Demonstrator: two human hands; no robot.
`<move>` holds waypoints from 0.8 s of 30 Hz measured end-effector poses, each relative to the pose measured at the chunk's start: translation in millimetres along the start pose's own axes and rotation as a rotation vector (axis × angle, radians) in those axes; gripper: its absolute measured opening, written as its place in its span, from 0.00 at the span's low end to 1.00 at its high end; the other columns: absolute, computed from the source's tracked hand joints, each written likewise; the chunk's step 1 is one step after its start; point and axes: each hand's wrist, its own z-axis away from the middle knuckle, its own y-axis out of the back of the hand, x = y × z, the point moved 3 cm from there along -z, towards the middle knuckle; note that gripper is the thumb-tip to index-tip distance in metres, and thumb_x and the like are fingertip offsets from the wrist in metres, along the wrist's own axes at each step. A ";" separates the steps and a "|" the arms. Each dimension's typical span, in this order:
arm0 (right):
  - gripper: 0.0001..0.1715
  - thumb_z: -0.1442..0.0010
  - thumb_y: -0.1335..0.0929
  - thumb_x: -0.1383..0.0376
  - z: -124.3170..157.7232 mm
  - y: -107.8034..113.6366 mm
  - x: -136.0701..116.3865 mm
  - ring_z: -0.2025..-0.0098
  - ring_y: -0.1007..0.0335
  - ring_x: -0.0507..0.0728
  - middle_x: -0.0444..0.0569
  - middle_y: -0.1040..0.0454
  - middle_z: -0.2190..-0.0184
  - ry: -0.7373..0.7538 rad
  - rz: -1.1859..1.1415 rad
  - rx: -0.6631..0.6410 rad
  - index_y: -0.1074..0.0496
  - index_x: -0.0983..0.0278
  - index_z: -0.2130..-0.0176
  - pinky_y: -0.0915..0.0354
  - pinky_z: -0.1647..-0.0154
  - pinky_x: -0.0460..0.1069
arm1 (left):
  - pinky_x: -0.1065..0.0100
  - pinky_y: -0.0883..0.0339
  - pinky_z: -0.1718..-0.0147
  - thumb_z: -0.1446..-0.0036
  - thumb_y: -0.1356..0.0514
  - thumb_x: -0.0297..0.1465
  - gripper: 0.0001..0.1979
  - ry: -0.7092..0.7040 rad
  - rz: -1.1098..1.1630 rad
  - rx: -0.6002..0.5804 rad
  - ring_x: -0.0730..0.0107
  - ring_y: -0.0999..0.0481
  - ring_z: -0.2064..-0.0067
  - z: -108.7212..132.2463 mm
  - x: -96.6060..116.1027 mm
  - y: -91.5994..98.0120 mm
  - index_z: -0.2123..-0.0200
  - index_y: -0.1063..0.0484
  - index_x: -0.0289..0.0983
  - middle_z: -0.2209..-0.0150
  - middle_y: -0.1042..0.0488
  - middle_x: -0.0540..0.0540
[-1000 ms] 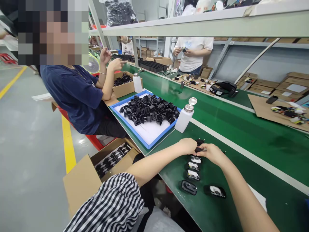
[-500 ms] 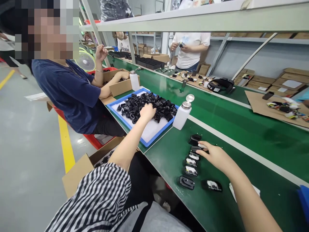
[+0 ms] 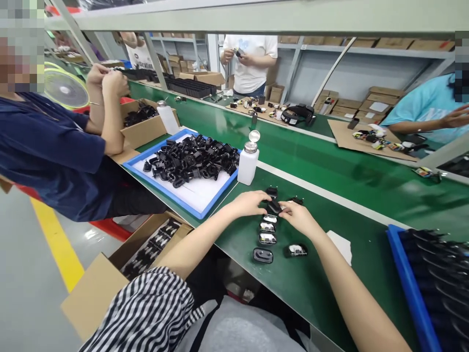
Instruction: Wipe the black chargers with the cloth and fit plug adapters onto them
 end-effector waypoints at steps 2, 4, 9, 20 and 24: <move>0.18 0.53 0.36 0.74 1.3 -5.8 0.7 0.70 0.32 0.53 0.48 0.29 0.69 -0.006 -0.008 0.034 0.34 0.67 0.59 0.37 0.67 0.46 | 0.73 0.38 0.67 0.60 0.42 0.32 0.22 -0.069 0.009 -0.067 0.72 0.30 0.67 -9.4 6.4 -12.6 0.57 0.38 0.39 0.55 0.34 0.49; 0.16 0.53 0.36 0.73 2.6 -9.3 1.1 0.69 0.32 0.54 0.49 0.29 0.69 0.008 0.052 0.057 0.33 0.67 0.61 0.38 0.67 0.46 | 0.72 0.39 0.68 0.61 0.41 0.34 0.25 -0.056 0.028 -0.084 0.70 0.30 0.65 -18.1 5.4 -17.0 0.56 0.40 0.39 0.58 0.32 0.49; 0.07 0.50 0.36 0.67 5.7 -8.4 2.2 0.69 0.33 0.57 0.51 0.30 0.70 0.090 0.289 0.055 0.31 0.66 0.69 0.40 0.71 0.47 | 0.72 0.40 0.64 0.61 0.40 0.32 0.17 -0.132 0.007 -0.105 0.68 0.32 0.60 -30.7 5.9 -20.0 0.63 0.33 0.38 0.61 0.30 0.49; 0.12 0.50 0.38 0.66 12.0 -1.5 8.1 0.79 0.41 0.51 0.44 0.39 0.81 0.245 0.223 0.162 0.40 0.64 0.83 0.47 0.79 0.45 | 0.73 0.40 0.64 0.59 0.42 0.27 0.12 -0.050 -0.011 -0.131 0.69 0.31 0.63 -34.1 6.1 -18.7 0.66 0.31 0.37 0.65 0.28 0.49; 0.12 0.51 0.39 0.63 19.3 8.9 21.2 0.79 0.41 0.51 0.42 0.40 0.84 0.100 -0.104 0.215 0.41 0.63 0.83 0.45 0.77 0.45 | 0.71 0.40 0.63 0.59 0.41 0.27 0.15 -0.041 -0.004 -0.099 0.68 0.31 0.62 -28.2 4.2 -13.6 0.63 0.31 0.36 0.62 0.29 0.47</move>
